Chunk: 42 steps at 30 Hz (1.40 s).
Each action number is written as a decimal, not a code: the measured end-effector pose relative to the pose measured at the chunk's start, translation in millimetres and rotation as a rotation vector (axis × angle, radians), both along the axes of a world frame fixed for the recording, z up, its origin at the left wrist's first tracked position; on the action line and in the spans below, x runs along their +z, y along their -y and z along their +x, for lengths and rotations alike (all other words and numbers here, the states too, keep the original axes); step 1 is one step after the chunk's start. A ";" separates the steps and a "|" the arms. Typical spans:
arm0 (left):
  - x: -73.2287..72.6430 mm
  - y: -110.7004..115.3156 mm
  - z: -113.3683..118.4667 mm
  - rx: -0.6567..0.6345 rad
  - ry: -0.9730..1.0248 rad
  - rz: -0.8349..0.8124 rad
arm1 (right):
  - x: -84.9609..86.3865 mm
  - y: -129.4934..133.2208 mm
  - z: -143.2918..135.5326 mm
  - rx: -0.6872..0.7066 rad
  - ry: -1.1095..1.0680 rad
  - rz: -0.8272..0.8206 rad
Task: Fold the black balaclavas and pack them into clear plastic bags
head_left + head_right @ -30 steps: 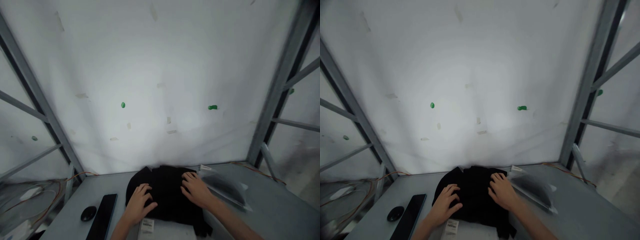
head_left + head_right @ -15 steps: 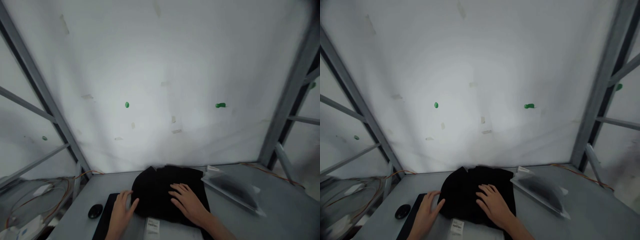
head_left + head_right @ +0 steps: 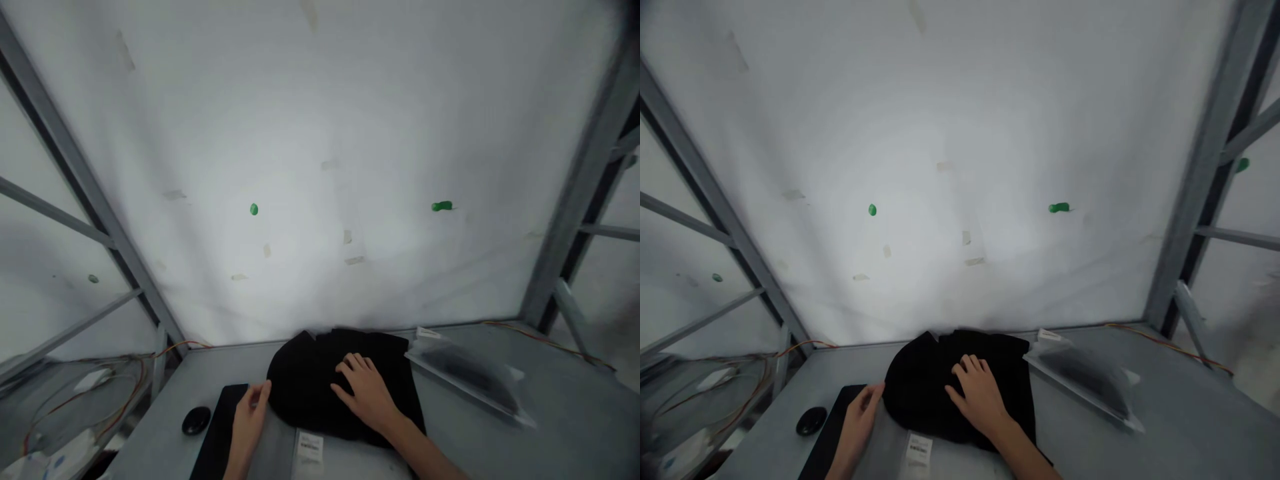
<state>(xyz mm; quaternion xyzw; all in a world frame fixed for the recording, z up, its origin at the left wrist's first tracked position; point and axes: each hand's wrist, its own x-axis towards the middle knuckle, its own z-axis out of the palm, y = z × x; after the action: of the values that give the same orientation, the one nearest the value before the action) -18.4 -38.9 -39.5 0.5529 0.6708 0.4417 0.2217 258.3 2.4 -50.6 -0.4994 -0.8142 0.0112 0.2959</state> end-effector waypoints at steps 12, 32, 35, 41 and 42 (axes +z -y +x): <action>1.8 -11.3 52.7 0.165 0.107 0.203 | -46.2 -5.3 70.4 -0.042 0.083 -0.058; 11.0 -22.1 184.1 -0.539 -0.825 0.213 | -51.9 -7.6 80.8 -0.085 -0.230 -0.154; 20.1 -16.2 153.1 -0.242 -0.780 0.191 | -51.3 -6.0 81.3 -0.083 -0.226 -0.143; -14.3 -9.6 108.4 -0.009 -0.519 -0.079 | -48.4 -3.5 81.2 -0.097 -0.230 -0.174; -20.2 -9.6 106.7 -0.015 -0.463 -0.060 | -48.3 -3.3 81.4 -0.091 -0.232 -0.174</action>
<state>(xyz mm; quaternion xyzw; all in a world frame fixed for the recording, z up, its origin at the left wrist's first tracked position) 88.3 -29.3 -59.7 0.6375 0.7125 0.2813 0.0817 339.7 5.7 -98.8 -0.5551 -0.7469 0.1260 0.3437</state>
